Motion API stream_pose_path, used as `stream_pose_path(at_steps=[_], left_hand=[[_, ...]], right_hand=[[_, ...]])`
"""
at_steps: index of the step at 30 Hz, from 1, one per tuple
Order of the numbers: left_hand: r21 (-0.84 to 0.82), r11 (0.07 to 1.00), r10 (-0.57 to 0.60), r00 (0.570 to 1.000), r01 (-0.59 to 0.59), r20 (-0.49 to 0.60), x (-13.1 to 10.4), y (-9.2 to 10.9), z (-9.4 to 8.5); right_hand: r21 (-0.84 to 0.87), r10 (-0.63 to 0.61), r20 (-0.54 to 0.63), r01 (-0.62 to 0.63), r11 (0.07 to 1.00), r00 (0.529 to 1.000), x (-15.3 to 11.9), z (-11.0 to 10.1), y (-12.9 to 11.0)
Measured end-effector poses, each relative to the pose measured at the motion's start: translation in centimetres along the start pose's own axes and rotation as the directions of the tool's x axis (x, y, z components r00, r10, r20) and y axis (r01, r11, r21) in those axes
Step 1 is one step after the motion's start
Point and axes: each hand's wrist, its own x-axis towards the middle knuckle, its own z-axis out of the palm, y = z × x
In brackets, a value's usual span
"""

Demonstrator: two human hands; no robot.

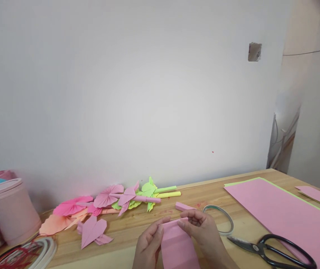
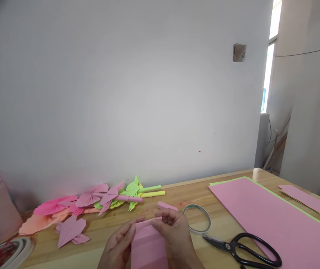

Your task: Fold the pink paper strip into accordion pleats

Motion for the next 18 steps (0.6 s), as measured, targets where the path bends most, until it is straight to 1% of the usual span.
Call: stream_pose_path(at_steps=[3,8,10,13,16,18], left_hand=[[0.063,0.998,0.018,0.998,-0.014,-0.068,-0.1,0.1,0.3],[0.184,0.982,0.069,0.988,-0.042,-0.140,0.1,-0.4,0.3],[0.263,0.962,0.115,0.980,-0.069,-0.161,0.2,-0.7,0.1],[0.358,0.926,0.196,0.964,-0.122,-0.178,0.4,-1.1,0.0],[0.304,0.947,0.163,0.971,-0.104,-0.175,0.5,-1.2,0.0],[0.252,0.965,0.115,0.979,-0.070,-0.171,0.5,-1.0,0.0]], right_hand=[[-0.042,-0.033,0.021,0.034,0.999,0.999,-0.1,0.0,0.5],[-0.049,-0.065,0.073,0.069,0.996,0.995,-0.1,-0.1,2.5],[-0.071,-0.069,0.106,0.077,0.995,0.992,0.0,-0.2,3.1],[-0.063,-0.035,0.152,0.045,0.997,0.988,0.1,-0.4,3.5],[0.007,-0.013,0.163,0.012,1.000,0.986,0.0,-0.4,3.1],[0.048,-0.039,0.156,0.032,0.998,0.987,-0.2,-0.3,2.5]])
